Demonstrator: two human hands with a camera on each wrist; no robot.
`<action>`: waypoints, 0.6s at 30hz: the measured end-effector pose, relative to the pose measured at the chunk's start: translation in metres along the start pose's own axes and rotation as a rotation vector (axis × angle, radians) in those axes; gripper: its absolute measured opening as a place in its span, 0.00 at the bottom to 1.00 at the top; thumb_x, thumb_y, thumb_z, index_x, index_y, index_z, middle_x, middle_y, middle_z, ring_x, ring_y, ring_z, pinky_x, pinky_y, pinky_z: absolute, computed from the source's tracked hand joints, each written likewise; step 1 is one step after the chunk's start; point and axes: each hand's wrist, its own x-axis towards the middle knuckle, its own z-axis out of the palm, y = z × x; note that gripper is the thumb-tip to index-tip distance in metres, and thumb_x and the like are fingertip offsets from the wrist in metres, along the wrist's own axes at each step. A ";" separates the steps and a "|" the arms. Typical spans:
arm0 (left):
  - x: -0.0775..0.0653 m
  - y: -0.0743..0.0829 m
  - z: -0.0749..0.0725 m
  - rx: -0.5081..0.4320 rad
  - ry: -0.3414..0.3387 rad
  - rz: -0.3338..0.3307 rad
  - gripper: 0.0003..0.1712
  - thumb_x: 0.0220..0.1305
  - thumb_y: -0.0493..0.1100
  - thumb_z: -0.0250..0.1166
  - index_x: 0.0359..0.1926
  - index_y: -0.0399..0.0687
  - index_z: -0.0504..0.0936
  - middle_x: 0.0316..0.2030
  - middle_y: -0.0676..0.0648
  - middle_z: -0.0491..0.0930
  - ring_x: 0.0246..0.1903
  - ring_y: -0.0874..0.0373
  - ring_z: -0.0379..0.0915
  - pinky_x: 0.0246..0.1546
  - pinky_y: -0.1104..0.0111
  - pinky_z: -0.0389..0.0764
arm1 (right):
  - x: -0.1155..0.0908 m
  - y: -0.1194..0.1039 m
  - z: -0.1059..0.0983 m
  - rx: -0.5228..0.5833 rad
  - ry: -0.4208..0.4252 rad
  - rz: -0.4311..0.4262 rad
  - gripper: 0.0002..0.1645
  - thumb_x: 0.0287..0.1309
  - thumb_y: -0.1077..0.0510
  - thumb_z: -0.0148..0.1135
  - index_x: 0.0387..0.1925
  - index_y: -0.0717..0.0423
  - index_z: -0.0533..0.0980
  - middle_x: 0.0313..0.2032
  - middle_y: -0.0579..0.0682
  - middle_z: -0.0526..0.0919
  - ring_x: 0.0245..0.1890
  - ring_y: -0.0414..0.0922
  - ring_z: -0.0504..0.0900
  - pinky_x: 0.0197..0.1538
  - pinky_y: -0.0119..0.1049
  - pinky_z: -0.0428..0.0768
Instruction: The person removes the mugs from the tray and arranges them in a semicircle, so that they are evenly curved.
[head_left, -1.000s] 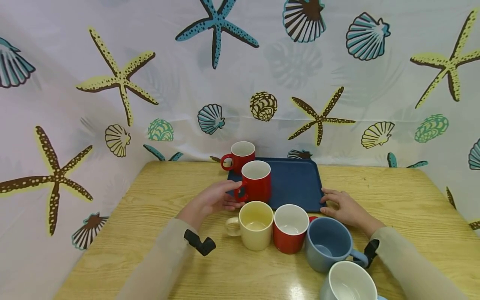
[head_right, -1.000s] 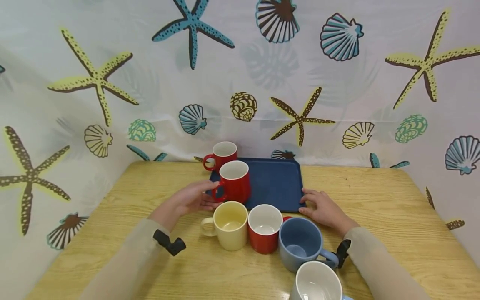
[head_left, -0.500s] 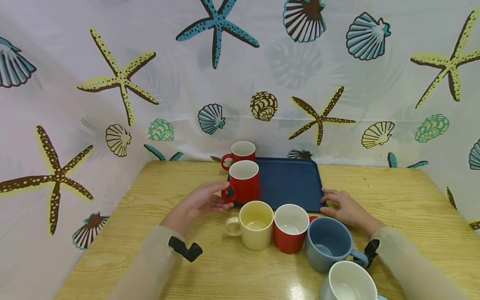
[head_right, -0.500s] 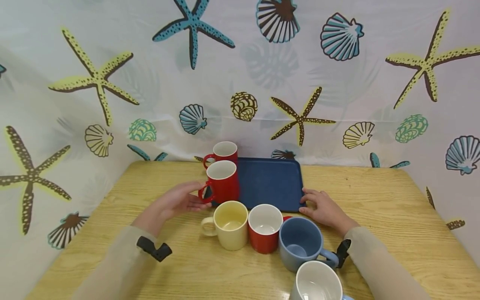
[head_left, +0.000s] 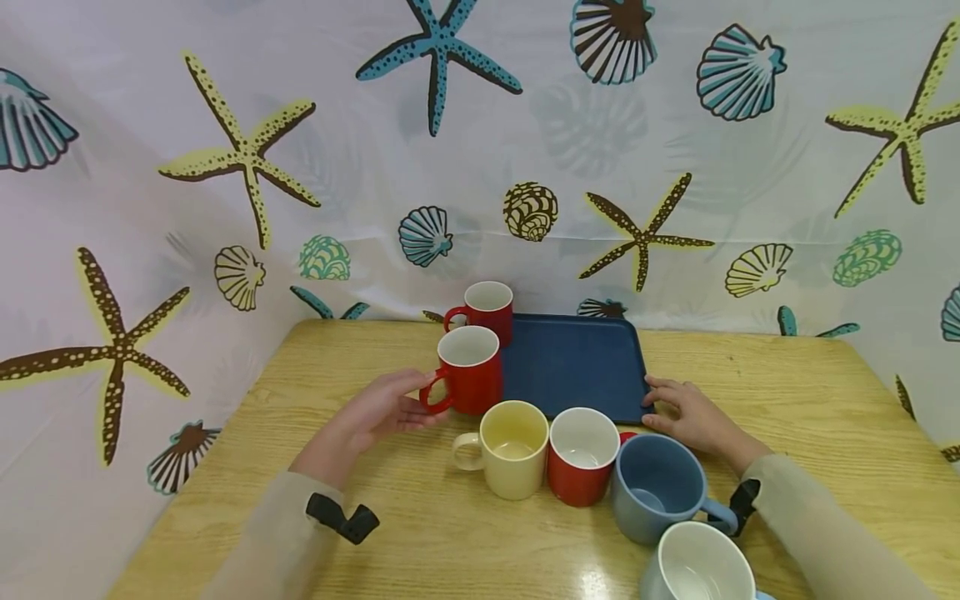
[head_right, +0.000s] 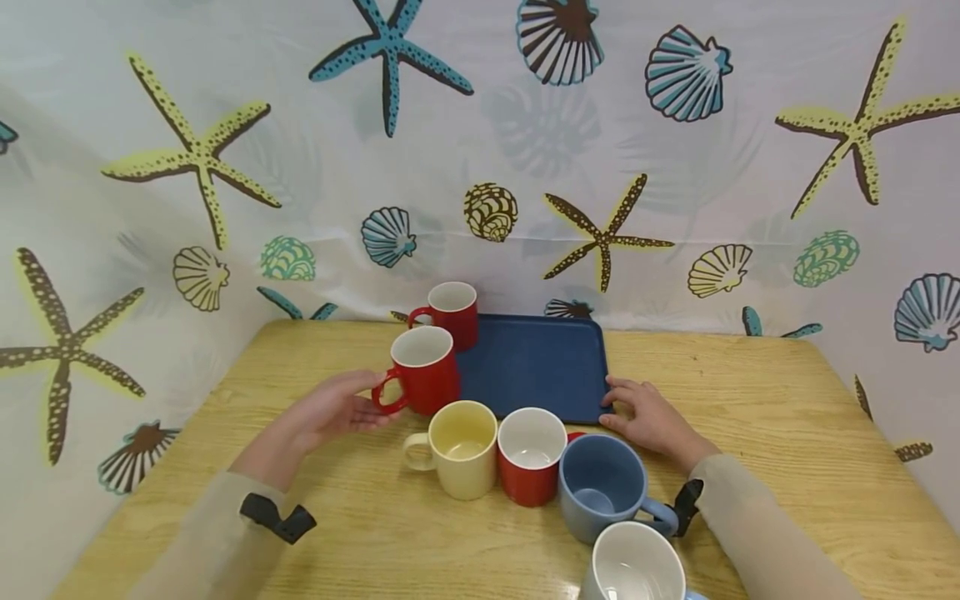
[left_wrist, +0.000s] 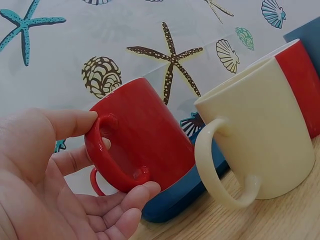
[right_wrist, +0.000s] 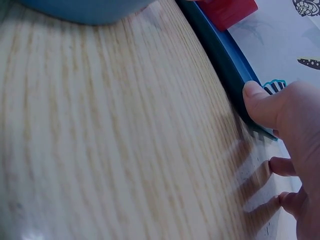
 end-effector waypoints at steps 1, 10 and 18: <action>-0.002 0.000 -0.001 0.003 0.000 0.006 0.27 0.52 0.55 0.58 0.44 0.39 0.64 0.42 0.30 0.72 0.41 0.39 0.70 0.39 0.61 0.72 | 0.000 0.000 0.000 0.001 0.000 0.002 0.22 0.47 0.39 0.55 0.41 0.45 0.74 0.59 0.51 0.60 0.56 0.54 0.56 0.52 0.56 0.59; -0.022 -0.005 -0.015 0.034 -0.011 0.027 0.26 0.54 0.56 0.55 0.45 0.42 0.64 0.43 0.30 0.72 0.39 0.41 0.71 0.41 0.59 0.71 | 0.000 0.001 0.001 -0.003 0.012 -0.006 0.20 0.47 0.40 0.56 0.40 0.45 0.74 0.59 0.50 0.60 0.56 0.53 0.57 0.52 0.55 0.59; -0.036 -0.014 -0.024 0.031 0.005 0.033 0.26 0.55 0.55 0.55 0.44 0.40 0.65 0.43 0.29 0.71 0.39 0.40 0.71 0.41 0.59 0.71 | 0.000 0.000 -0.001 0.003 0.007 -0.012 0.20 0.48 0.41 0.56 0.40 0.46 0.74 0.59 0.51 0.60 0.56 0.54 0.57 0.52 0.55 0.58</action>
